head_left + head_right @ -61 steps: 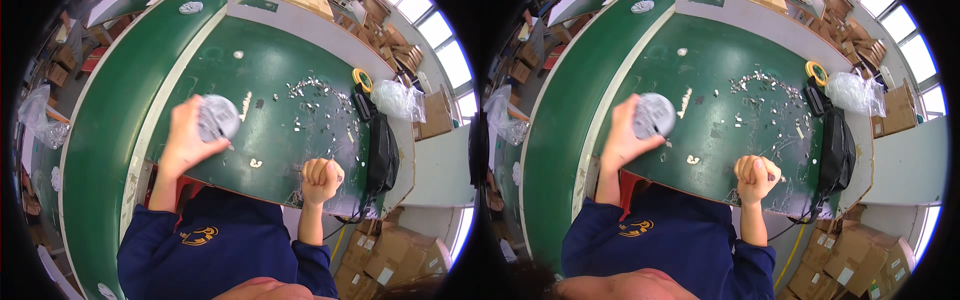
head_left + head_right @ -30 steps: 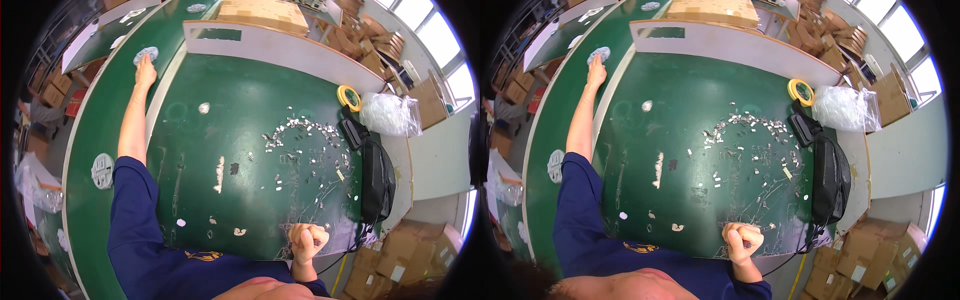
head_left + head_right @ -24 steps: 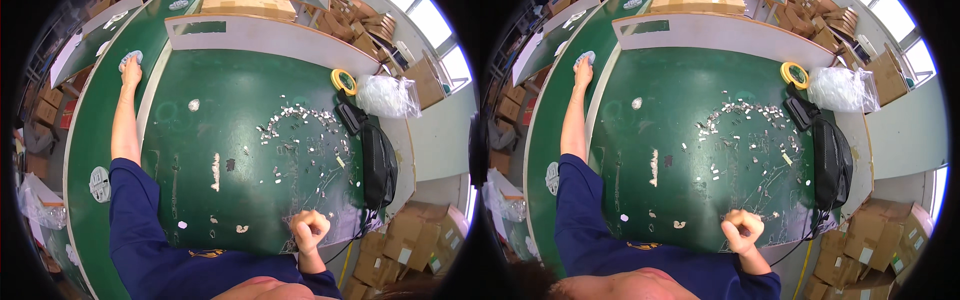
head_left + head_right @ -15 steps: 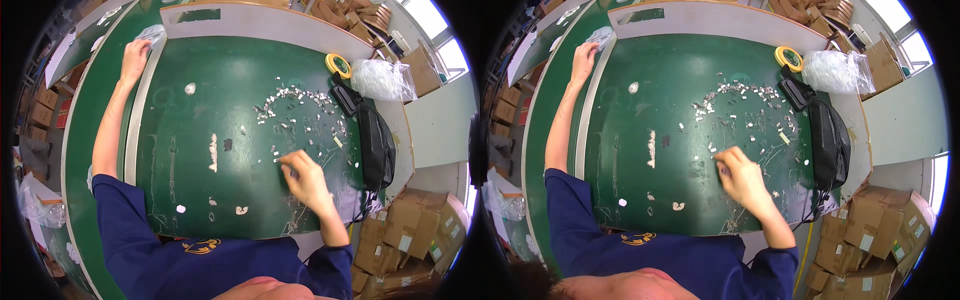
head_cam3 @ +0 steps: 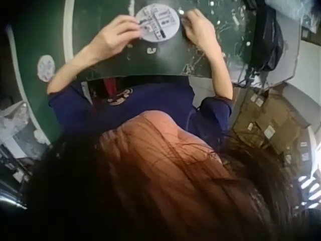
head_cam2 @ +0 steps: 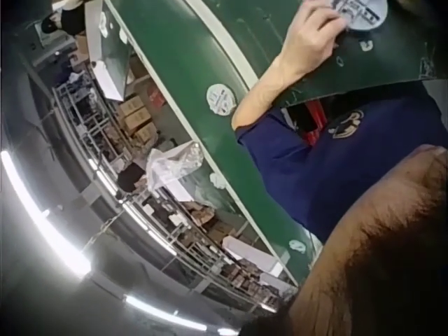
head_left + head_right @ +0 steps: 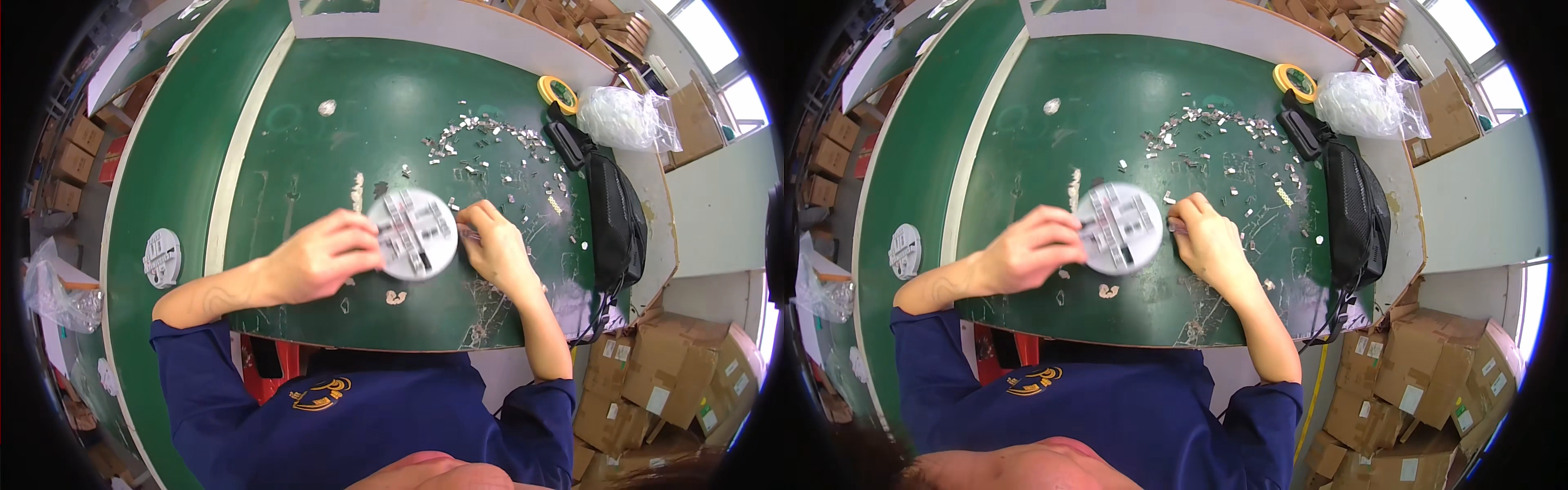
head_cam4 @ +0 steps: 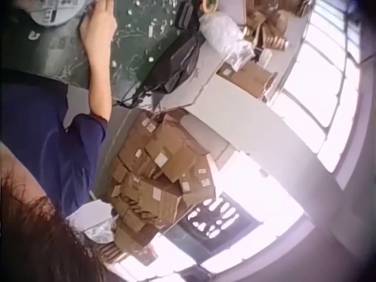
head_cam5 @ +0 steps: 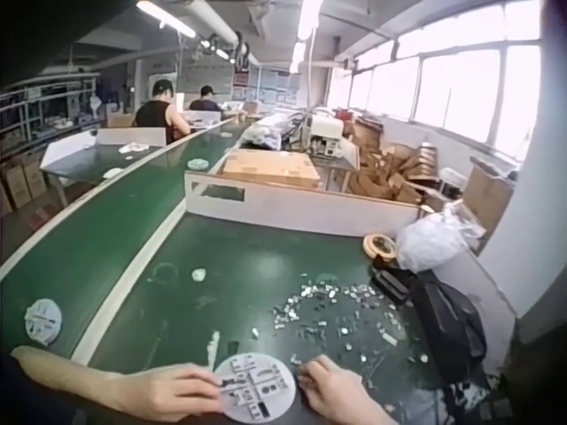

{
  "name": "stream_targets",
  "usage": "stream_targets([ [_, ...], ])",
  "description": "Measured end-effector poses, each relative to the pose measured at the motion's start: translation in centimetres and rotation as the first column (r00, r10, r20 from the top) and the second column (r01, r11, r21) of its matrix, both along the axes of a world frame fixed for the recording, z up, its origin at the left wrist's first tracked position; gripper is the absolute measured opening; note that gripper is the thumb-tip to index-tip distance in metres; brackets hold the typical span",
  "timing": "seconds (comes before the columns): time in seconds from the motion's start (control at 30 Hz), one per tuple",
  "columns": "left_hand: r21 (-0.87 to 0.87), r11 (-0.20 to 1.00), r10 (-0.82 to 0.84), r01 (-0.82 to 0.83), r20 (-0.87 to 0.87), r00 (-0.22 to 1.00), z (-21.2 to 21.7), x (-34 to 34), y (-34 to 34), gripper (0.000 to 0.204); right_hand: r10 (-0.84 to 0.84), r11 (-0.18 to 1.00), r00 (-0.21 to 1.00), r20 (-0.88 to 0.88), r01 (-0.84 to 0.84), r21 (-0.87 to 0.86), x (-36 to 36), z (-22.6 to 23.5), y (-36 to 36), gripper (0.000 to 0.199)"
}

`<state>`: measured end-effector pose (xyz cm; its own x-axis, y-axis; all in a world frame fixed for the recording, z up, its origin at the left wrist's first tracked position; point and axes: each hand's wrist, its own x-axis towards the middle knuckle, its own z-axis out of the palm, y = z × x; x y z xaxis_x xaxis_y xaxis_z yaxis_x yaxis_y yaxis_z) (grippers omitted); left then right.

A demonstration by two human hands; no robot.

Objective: Assembling small mechanical components onto a circular base using manual tools at a factory workbench.

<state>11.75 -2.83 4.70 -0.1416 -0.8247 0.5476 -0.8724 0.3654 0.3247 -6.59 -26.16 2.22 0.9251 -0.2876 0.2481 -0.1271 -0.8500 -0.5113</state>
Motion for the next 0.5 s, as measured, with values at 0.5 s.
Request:
stream_targets([
  [0.5, 0.309, 0.951, 0.081, 0.03, -0.339, 0.937, -1.5, -4.7, -1.0, 0.046, -0.142, 0.855, 0.968, 0.207, 0.014, 0.518, -4.3, 2.7, 4.4, 0.014],
])
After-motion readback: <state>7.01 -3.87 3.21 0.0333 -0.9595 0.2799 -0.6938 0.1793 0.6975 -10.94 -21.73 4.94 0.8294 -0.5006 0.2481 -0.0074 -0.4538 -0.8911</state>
